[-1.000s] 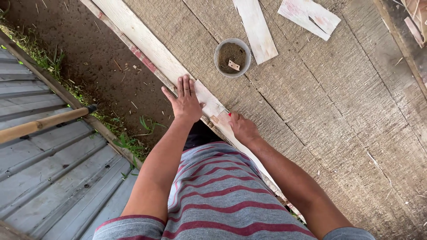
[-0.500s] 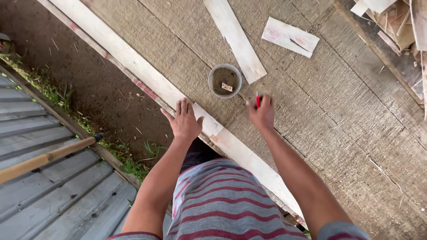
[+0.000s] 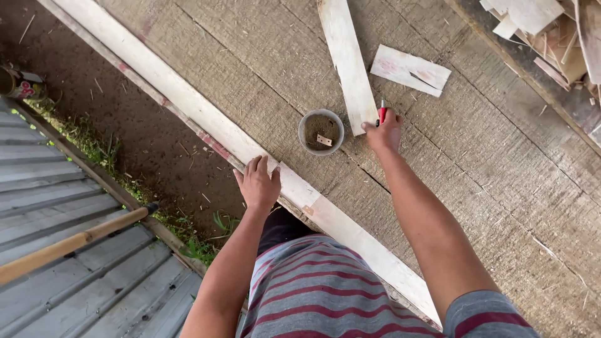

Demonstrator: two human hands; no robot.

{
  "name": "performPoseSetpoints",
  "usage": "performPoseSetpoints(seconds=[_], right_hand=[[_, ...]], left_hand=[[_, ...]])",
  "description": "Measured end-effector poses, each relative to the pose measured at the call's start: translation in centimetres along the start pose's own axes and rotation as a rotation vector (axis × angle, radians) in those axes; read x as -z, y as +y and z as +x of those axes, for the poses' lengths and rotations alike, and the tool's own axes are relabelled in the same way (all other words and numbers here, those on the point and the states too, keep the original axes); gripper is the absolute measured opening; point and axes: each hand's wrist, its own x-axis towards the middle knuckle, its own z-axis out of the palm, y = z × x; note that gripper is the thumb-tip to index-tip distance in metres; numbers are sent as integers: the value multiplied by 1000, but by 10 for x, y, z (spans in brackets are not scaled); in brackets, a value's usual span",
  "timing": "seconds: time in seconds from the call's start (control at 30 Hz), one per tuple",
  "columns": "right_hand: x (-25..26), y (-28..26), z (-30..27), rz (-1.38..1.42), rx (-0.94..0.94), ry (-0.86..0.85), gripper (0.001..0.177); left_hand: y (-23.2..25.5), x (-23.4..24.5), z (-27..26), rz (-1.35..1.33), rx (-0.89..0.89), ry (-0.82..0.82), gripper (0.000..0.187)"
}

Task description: Cutting thin wood strips to size with a utility knife and gluing them onto a wooden base.

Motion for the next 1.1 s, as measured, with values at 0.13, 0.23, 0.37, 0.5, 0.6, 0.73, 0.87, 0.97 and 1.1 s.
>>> performPoseSetpoints(seconds=[0.13, 0.23, 0.37, 0.5, 0.6, 0.73, 0.87, 0.97, 1.1], right_hand=[[7, 5, 1, 114, -33, -28, 41], [13, 12, 23, 101, 12, -44, 34], [28, 19, 60, -73, 92, 114, 47], [46, 15, 89, -209, 164, 54, 57], [45, 5, 110, -220, 234, 25, 63], [28, -29, 85, -91, 276, -144, 57], [12, -66, 50, -212, 158, -216, 71], [-16, -17, 62, -251, 101, -186, 51], [-12, 1, 54, -172, 229, 32, 22]], left_hand=[[5, -4, 6, -37, -42, 28, 49], [5, -6, 10, -74, -67, 33, 48], [0, -11, 14, -57, -60, 57, 49], [-13, -19, 16, -65, -31, 111, 47], [-24, -37, 16, -46, -22, 141, 48], [-31, -50, 23, -17, -35, 150, 49], [-24, -34, 28, 0, -64, 169, 41], [-26, -24, 23, 6, -80, 120, 35], [-28, -16, 22, -45, -139, 101, 33]])
